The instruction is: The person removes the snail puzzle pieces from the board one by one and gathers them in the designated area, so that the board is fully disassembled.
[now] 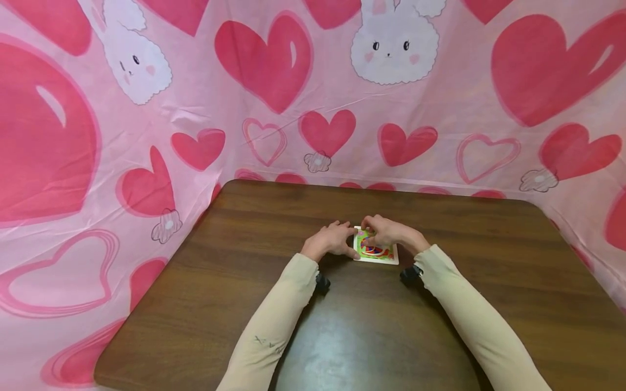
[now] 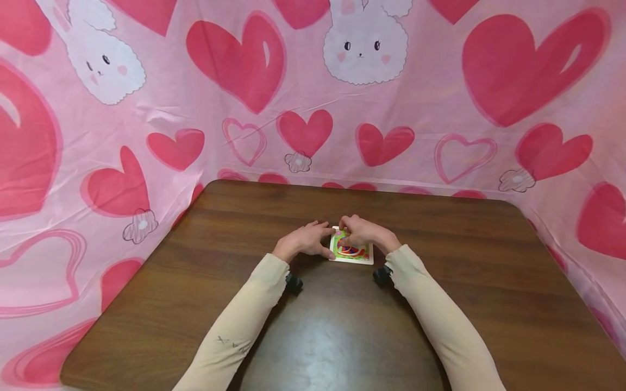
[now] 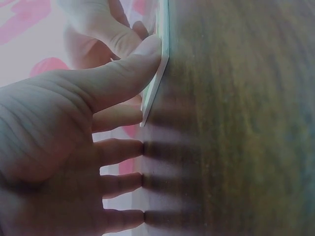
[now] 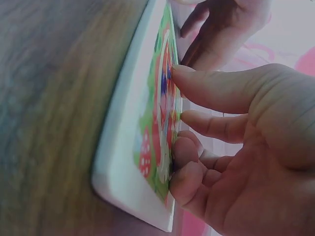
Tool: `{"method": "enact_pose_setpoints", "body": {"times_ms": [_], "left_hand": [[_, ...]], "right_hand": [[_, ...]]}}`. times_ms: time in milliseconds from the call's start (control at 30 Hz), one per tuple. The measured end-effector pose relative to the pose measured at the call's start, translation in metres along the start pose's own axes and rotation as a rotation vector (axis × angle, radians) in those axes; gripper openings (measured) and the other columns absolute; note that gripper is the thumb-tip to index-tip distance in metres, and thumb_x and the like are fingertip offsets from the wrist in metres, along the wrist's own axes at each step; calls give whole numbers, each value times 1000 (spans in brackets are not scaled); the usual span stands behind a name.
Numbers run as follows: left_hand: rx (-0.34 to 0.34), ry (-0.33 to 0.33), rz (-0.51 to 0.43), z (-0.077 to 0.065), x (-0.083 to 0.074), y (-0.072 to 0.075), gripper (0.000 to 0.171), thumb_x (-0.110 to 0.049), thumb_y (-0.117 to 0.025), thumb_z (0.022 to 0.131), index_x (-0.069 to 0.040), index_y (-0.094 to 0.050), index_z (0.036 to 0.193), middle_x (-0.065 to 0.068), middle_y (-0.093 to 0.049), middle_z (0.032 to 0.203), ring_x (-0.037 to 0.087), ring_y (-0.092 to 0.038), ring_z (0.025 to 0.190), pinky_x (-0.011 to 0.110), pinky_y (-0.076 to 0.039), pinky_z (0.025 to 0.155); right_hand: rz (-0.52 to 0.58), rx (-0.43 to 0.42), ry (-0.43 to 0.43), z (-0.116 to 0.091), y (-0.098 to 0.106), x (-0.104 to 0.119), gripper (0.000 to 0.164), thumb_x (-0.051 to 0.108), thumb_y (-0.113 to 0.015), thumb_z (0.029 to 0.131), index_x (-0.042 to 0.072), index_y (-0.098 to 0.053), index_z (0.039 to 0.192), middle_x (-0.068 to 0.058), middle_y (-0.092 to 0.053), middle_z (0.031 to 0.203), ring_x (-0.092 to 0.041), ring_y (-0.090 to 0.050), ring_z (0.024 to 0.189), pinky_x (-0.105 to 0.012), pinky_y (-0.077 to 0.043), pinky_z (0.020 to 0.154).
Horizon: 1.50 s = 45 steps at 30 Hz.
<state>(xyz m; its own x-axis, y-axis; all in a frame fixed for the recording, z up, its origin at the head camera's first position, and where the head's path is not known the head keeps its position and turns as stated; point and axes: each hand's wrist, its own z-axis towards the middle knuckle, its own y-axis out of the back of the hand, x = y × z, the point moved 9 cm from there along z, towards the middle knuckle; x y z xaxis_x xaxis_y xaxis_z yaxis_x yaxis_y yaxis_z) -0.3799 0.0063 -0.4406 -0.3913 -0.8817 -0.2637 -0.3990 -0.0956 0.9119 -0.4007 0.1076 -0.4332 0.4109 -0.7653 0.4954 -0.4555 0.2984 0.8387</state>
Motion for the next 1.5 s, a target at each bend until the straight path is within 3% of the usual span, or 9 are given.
{"method": "enact_pose_setpoints", "body": {"times_ms": [300, 433, 533, 733, 967, 1233, 1500], "left_hand": [[6, 10, -7, -1, 0, -2, 80, -55, -70, 85, -28, -37, 153, 4, -23, 164, 31, -15, 153, 54, -20, 121], [2, 10, -11, -1, 0, -1, 82, -55, -70, 84, -25, -37, 153, 4, -24, 164, 31, -17, 153, 54, -21, 121], [-3, 21, -1, -1, 1, 0, 83, -56, -69, 84, -24, -36, 153, 3, -24, 164, 30, -18, 152, 52, -22, 121], [-1, 25, -5, 0, 3, 1, 84, -57, -68, 84, -24, -34, 154, 3, -24, 164, 29, -17, 153, 51, -22, 121], [-3, 30, 0, -2, 3, 4, 84, -58, -68, 84, -24, -35, 154, 4, -24, 164, 30, -17, 153, 51, -21, 122], [6, 36, 11, -2, 3, 2, 84, -59, -67, 84, -24, -34, 154, 3, -23, 164, 30, -17, 153, 52, -21, 122], [10, 32, 26, -3, 0, 0, 84, -58, -67, 85, -24, -34, 154, 3, -22, 165, 30, -17, 153, 52, -21, 121]], "right_hand": [[48, 51, -21, 3, -2, 0, 35, 19, -70, 91, 2, -49, 113, -16, -45, 109, -27, -40, 98, -36, -41, 82], [40, 56, -15, 5, -1, 1, 27, 19, -71, 90, 3, -55, 105, -16, -46, 109, -26, -40, 100, -36, -41, 83], [19, 40, -7, 7, 2, 2, 26, 21, -72, 89, 5, -58, 104, -15, -50, 110, -26, -43, 102, -40, -44, 88], [-42, -10, -6, 10, 7, 2, 39, 25, -75, 86, 5, -60, 116, -15, -58, 116, -29, -53, 108, -48, -47, 95], [-74, -43, 48, 11, 10, 10, 35, 20, -73, 88, 1, -65, 116, -17, -67, 115, -32, -61, 108, -51, -49, 96], [-9, -33, 50, 16, 7, 5, 26, 18, -70, 90, 2, -59, 108, -11, -61, 99, -21, -54, 86, -38, -49, 82], [-5, -19, 8, 19, 5, -2, 22, 21, -68, 92, 5, -58, 103, -9, -57, 95, -21, -51, 85, -34, -46, 77]]}}
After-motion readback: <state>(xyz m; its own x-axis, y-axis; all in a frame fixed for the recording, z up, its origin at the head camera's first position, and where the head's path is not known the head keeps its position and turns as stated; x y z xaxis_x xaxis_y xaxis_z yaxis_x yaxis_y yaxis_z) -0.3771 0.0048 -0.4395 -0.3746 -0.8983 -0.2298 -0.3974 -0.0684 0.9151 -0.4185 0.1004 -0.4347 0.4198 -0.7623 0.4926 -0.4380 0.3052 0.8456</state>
